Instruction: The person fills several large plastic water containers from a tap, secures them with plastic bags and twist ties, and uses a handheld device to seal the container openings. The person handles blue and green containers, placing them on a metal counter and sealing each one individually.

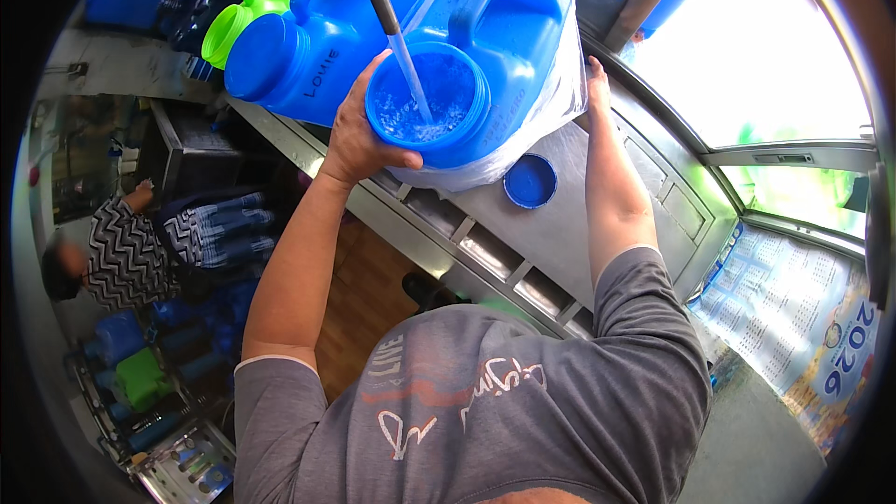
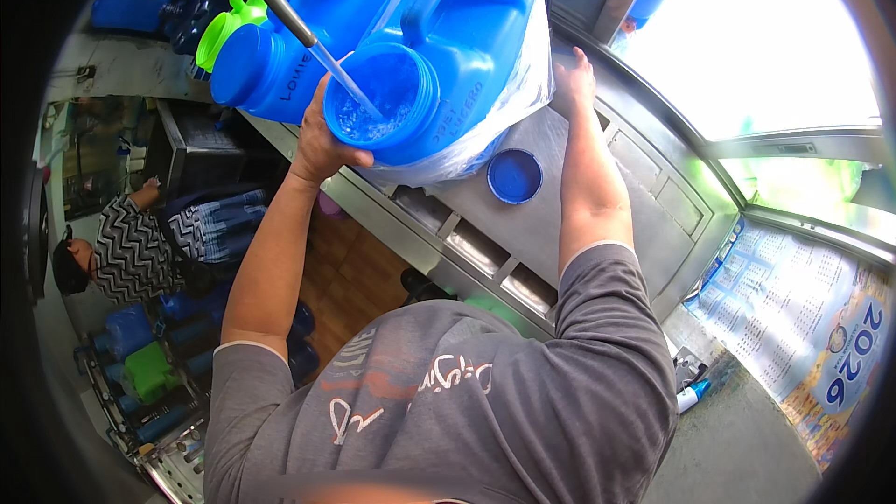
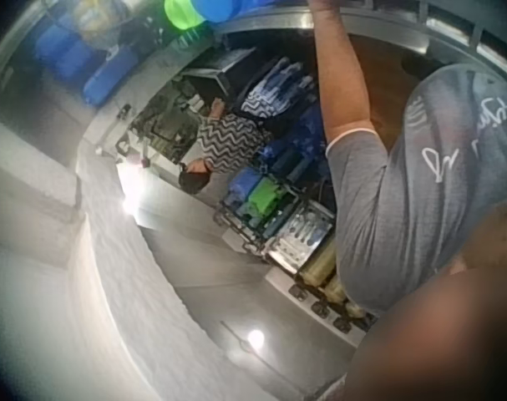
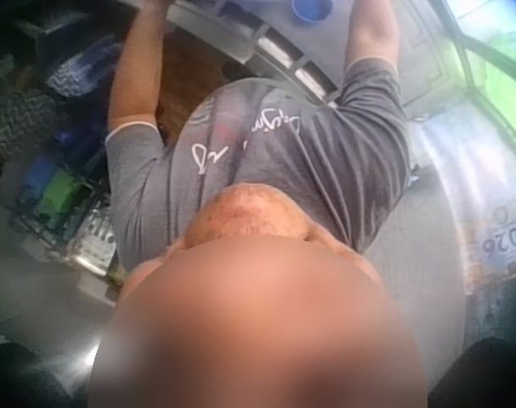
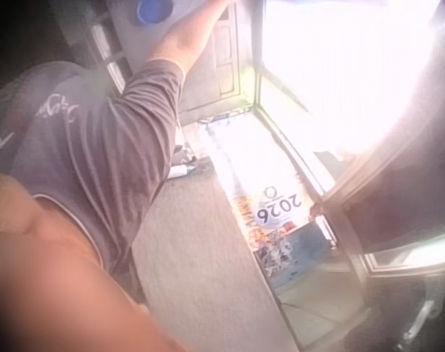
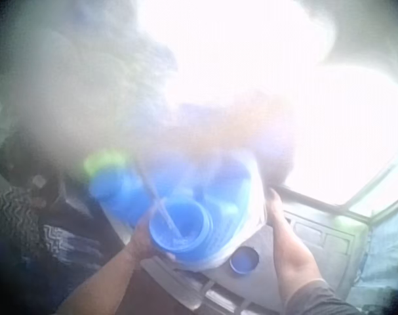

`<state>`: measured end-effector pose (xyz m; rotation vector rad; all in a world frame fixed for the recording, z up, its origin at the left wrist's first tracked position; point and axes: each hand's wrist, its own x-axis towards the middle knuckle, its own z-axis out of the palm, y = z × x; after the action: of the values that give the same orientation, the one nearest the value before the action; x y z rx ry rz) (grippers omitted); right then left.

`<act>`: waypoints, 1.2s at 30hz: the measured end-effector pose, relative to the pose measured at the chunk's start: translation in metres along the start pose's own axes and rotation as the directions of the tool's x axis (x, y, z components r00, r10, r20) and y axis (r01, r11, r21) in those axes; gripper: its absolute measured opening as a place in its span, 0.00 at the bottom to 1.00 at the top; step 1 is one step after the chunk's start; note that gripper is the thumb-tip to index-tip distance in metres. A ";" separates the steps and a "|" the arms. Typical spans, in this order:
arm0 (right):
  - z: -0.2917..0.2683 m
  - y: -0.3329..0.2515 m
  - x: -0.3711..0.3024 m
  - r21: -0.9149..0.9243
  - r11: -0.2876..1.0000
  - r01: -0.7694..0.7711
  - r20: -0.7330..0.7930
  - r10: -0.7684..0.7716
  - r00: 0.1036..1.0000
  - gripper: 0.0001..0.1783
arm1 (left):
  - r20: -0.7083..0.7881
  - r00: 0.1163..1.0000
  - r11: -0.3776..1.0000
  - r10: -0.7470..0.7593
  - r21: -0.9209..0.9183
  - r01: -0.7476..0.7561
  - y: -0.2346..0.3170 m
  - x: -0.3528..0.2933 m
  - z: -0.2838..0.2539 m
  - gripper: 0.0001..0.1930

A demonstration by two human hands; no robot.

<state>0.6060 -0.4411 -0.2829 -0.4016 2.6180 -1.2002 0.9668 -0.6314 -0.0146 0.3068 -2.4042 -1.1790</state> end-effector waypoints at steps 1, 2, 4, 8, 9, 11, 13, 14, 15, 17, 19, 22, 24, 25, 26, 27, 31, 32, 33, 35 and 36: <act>0.000 0.001 -0.001 0.000 1.000 -0.001 -0.002 0.001 1.000 0.41 | 0.007 1.000 1.000 -0.004 -0.001 0.005 0.000 0.000 0.000 0.71; 0.001 0.002 -0.002 0.000 1.000 0.000 -0.004 0.000 1.000 0.41 | 0.008 1.000 1.000 -0.011 -0.008 0.012 0.000 0.000 0.000 0.71; 0.001 0.002 -0.002 -0.009 1.000 -0.005 -0.005 0.005 1.000 0.41 | 0.008 1.000 1.000 -0.020 -0.019 0.020 -0.001 0.001 0.000 0.71; 0.004 0.002 0.000 -0.012 1.000 -0.013 0.006 0.013 1.000 0.41 | 0.003 1.000 1.000 -0.004 0.016 0.004 -0.003 0.001 -0.001 0.71; 0.004 0.003 0.001 -0.029 0.999 -0.030 0.010 0.030 1.000 0.41 | 0.002 1.000 1.000 0.007 0.028 -0.007 -0.004 0.002 -0.002 0.71; 0.005 0.003 0.001 0.022 1.000 -0.014 0.003 0.014 1.000 0.41 | 0.004 1.000 1.000 0.000 0.022 0.000 -0.004 0.003 -0.002 0.71; 0.005 0.003 0.000 0.015 1.000 -0.011 0.003 0.011 1.000 0.40 | 0.001 1.000 1.000 0.004 0.011 -0.004 -0.003 0.003 -0.002 0.70; 0.005 0.003 -0.002 -0.006 1.000 -0.007 0.005 0.007 1.000 0.40 | -0.003 1.000 1.000 0.013 0.005 -0.013 -0.001 0.004 -0.001 0.70; 0.004 0.003 -0.003 -0.045 0.999 -0.002 0.004 0.003 1.000 0.40 | -0.009 1.000 1.000 0.016 -0.017 -0.016 -0.001 0.005 -0.001 0.70; 0.003 0.000 -0.007 -0.054 0.999 0.000 -0.003 0.000 1.000 0.40 | -0.005 1.000 0.998 -0.013 -0.058 0.013 0.003 0.004 0.001 0.69; 0.000 -0.002 -0.010 -0.079 0.997 0.003 0.002 -0.003 1.000 0.39 | -0.003 1.000 0.996 -0.025 -0.088 0.025 0.005 0.006 0.002 0.69; -0.003 -0.006 -0.013 -0.090 0.995 0.038 -0.010 -0.039 0.999 0.39 | -0.005 1.000 0.998 0.002 -0.066 -0.003 0.008 0.006 0.001 0.69; -0.004 -0.007 -0.015 -0.078 0.997 0.023 -0.001 -0.023 1.000 0.39 | -0.012 0.999 0.999 0.038 -0.033 -0.039 0.009 0.006 0.001 0.69; -0.005 -0.008 -0.015 -0.080 0.996 0.025 -0.001 -0.025 1.000 0.39 | -0.005 1.000 0.999 0.025 -0.037 -0.025 0.009 0.006 0.000 0.69; -0.005 -0.008 -0.015 -0.082 0.996 0.020 -0.005 -0.020 1.000 0.40 | -0.004 1.000 0.999 0.008 -0.053 -0.008 0.009 0.006 0.000 0.69; -0.004 -0.007 -0.014 -0.084 0.996 0.029 -0.007 -0.030 1.000 0.40 | -0.003 1.000 0.998 -0.008 -0.069 0.008 0.009 0.006 0.001 0.69; -0.003 -0.005 -0.013 -0.084 0.996 0.028 -0.012 -0.029 0.999 0.41 | 0.002 1.000 0.999 0.013 -0.038 -0.013 0.009 0.006 0.000 0.70; -0.003 -0.004 -0.013 -0.084 0.996 0.023 -0.010 -0.024 1.000 0.41 | 0.005 1.000 0.999 0.012 -0.036 -0.011 0.009 0.006 0.000 0.70; -0.002 -0.004 -0.013 -0.067 0.998 0.021 -0.007 -0.021 1.000 0.41 | 0.007 1.000 0.999 0.011 -0.035 -0.011 0.009 0.006 0.000 0.70; -0.002 -0.004 -0.014 -0.048 0.999 -0.010 0.001 0.010 1.000 0.41 | 0.000 1.000 0.998 0.005 -0.058 -0.005 0.008 0.006 0.001 0.70; -0.003 -0.004 -0.014 -0.057 0.998 0.021 -0.004 -0.021 1.000 0.41 | -0.004 1.000 0.998 0.002 -0.069 -0.003 0.008 0.006 0.001 0.70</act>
<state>0.6191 -0.4371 -0.2765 -0.4387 2.6636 -1.1360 0.9610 -0.6280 -0.0071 0.2839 -2.3542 -1.2559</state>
